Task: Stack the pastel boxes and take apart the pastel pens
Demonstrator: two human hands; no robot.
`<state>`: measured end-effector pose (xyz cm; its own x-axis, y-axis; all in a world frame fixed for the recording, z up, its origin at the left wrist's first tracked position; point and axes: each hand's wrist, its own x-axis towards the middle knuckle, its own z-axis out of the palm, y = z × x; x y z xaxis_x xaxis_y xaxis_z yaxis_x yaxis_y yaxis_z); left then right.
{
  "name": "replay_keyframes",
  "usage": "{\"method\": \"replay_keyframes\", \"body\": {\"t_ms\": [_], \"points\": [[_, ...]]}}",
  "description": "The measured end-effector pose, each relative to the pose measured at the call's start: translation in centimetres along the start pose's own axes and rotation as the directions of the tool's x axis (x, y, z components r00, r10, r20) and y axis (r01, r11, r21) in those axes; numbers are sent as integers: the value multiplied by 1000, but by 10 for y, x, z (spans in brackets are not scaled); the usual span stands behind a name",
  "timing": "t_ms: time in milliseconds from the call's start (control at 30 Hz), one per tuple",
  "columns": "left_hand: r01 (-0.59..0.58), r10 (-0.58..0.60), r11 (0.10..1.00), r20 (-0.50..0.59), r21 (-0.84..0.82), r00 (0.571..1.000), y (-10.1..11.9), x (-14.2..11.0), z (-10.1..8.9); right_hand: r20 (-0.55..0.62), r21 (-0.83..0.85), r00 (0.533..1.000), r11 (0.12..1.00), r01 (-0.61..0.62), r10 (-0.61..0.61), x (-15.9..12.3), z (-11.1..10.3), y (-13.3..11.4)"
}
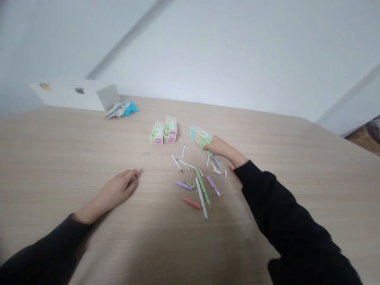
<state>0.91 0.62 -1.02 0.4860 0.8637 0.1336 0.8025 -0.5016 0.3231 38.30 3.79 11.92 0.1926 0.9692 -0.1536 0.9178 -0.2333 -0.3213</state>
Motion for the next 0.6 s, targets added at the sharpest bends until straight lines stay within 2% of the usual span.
{"method": "replay_keyframes", "body": {"t_ms": [133,267,433,600], "points": [[2,-2,1000,-14,-14,1000,1,-1,0,2,-10,1000,1000,-27,27,92,16,-36],[3,-5,999,-47,-51,999,1,-3,3,0,-30,1000,1000,3,-3,150,42,-59],[6,-9,998,-50,-55,999,-1,-6,7,31,-55,998,997,53,-52,185,72,-75],[28,-28,1000,-57,0,998,-1,-8,8,78,-62,994,995,82,-77,193,79,-81]]}}
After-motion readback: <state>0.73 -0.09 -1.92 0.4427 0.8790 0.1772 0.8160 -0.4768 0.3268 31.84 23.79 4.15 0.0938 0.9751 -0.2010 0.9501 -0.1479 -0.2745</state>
